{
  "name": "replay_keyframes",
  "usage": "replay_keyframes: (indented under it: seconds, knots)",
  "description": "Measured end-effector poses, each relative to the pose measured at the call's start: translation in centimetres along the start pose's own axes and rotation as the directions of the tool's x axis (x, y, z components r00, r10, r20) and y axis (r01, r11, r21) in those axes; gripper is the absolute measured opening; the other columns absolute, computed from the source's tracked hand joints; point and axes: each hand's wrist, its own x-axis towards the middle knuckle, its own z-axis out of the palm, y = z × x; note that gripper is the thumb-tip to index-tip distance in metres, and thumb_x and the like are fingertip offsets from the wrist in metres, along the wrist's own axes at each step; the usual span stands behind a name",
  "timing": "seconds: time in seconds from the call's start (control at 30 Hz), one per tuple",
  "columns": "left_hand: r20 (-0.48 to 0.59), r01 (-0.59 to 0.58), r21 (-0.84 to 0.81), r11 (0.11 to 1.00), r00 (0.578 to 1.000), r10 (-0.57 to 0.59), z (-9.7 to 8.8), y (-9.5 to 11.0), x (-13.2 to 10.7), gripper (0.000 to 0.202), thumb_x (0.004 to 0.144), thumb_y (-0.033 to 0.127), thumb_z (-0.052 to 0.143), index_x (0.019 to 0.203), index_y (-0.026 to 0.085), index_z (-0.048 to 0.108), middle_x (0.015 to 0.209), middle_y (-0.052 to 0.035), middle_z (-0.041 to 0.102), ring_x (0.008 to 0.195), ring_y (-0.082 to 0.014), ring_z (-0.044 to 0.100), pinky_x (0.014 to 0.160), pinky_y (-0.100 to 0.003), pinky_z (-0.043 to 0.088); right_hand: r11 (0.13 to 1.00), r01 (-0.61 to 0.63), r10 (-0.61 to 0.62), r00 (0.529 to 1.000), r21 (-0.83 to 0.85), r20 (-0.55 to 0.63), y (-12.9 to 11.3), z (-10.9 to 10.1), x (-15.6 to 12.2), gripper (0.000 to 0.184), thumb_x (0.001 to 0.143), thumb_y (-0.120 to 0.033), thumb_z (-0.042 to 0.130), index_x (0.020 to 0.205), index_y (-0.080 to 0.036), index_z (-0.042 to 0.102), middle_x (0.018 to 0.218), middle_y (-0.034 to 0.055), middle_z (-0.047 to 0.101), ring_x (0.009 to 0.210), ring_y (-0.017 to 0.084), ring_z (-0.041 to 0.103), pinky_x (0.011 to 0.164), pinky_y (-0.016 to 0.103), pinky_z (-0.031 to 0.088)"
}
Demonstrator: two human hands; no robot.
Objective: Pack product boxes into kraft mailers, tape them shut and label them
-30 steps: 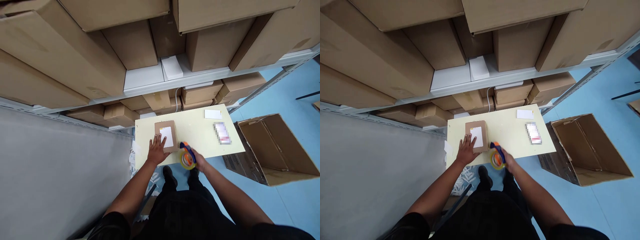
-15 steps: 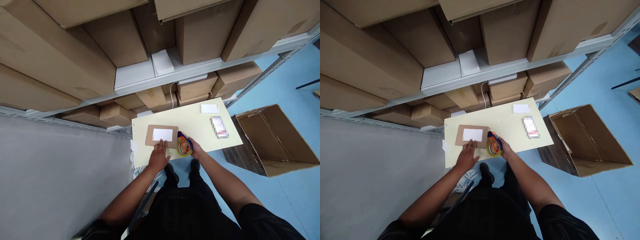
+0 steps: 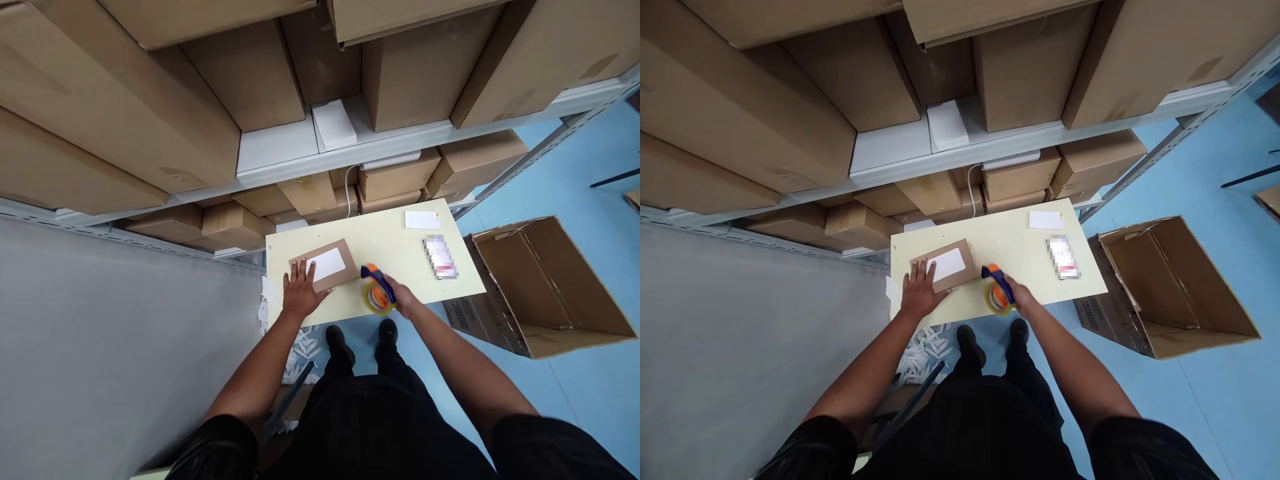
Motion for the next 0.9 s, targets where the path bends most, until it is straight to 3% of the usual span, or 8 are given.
replay_keyframes:
  seconds: [0.13,0.23,0.37,0.47,0.57,0.63,0.77,0.9]
  knots:
    - [-0.025,0.096,-0.039,0.995,0.995,-0.097,0.2,2.8,-0.4,0.104,0.087,0.079,0.051,0.164,0.014,0.025,0.172,-0.0189,0.013,0.157,-0.0451,0.010,0.120,-0.062,0.026,0.964,-0.131,0.114,0.990,0.233,0.086,9.4,0.0,-3.1,0.052,0.097,-0.062,0.052,0.113,-0.018,0.073,0.113,0.0117,0.079,0.106,0.027,0.075,0.093,0.041,0.060]
    - [-0.014,0.111,-0.056,0.992,0.994,-0.111,0.0,5.0,-1.9,0.102,0.090,0.076,0.048,0.163,0.009,0.025,0.170,-0.0238,0.016,0.155,-0.0483,0.013,0.115,-0.059,0.034,0.909,-0.161,0.110,0.982,0.386,0.151,11.6,2.6,-2.9,0.051,0.100,-0.060,0.046,0.117,-0.020,0.072,0.117,0.0090,0.078,0.114,0.026,0.072,0.098,0.041,0.058]
    - [0.050,-0.028,-0.036,0.999,0.998,0.030,-0.9,5.7,-4.8,0.101,0.087,0.072,0.059,0.162,0.011,0.030,0.165,-0.0258,0.029,0.147,-0.0467,0.031,0.110,-0.054,0.041,0.879,-0.125,0.072,0.989,0.459,0.132,6.8,4.7,-0.1,0.050,0.104,-0.054,0.038,0.116,-0.019,0.071,0.111,0.0078,0.079,0.108,0.023,0.074,0.096,0.039,0.059]
    - [0.080,-0.197,-0.009,0.980,0.977,0.197,-1.7,4.1,-5.3,0.097,0.082,0.065,0.071,0.160,0.018,0.036,0.158,-0.0217,0.042,0.142,-0.0413,0.040,0.115,-0.052,0.036,0.945,-0.148,0.123,0.987,0.290,0.101,0.9,4.3,2.2,0.043,0.101,-0.051,0.050,0.110,-0.015,0.072,0.096,0.0093,0.080,0.091,0.023,0.075,0.090,0.039,0.061]
    - [0.070,-0.316,0.005,0.949,0.947,0.315,-1.7,2.5,-3.8,0.092,0.083,0.064,0.070,0.160,0.027,0.037,0.166,-0.0153,0.033,0.153,-0.0407,0.026,0.124,-0.058,0.017,0.991,-0.132,0.130,0.990,0.034,0.052,-3.7,4.2,3.7,0.036,0.096,-0.047,0.063,0.103,-0.012,0.072,0.083,0.0090,0.078,0.077,0.022,0.074,0.081,0.036,0.061]
    - [0.059,-0.301,-0.005,0.953,0.952,0.301,-1.3,2.2,-2.6,0.093,0.085,0.069,0.066,0.162,0.029,0.033,0.172,-0.0123,0.020,0.157,-0.0419,0.012,0.124,-0.063,0.008,0.993,-0.109,0.111,0.993,-0.052,0.037,-5.5,4.6,4.1,0.033,0.094,-0.045,0.067,0.100,-0.012,0.072,0.080,0.0084,0.078,0.074,0.021,0.073,0.077,0.033,0.061]
    - [0.038,-0.188,-0.062,0.980,0.981,0.190,0.0,3.1,-1.4,0.096,0.087,0.073,0.058,0.165,0.028,0.025,0.174,-0.0107,0.009,0.159,-0.0427,0.004,0.123,-0.066,0.011,0.999,-0.038,0.039,0.999,-0.037,0.034,-5.2,4.0,3.1,0.035,0.097,-0.047,0.063,0.102,-0.013,0.072,0.089,0.0097,0.079,0.078,0.020,0.074,0.077,0.032,0.061]
    - [0.024,-0.149,-0.096,0.984,0.988,0.152,0.6,3.9,-1.5,0.097,0.088,0.074,0.056,0.165,0.027,0.023,0.174,-0.0102,0.007,0.159,-0.0403,0.002,0.124,-0.064,0.014,1.000,-0.023,0.023,1.000,-0.004,-0.020,0.6,0.1,-1.0,0.043,0.095,-0.053,0.064,0.108,-0.013,0.073,0.102,0.0116,0.079,0.090,0.022,0.076,0.084,0.035,0.062]
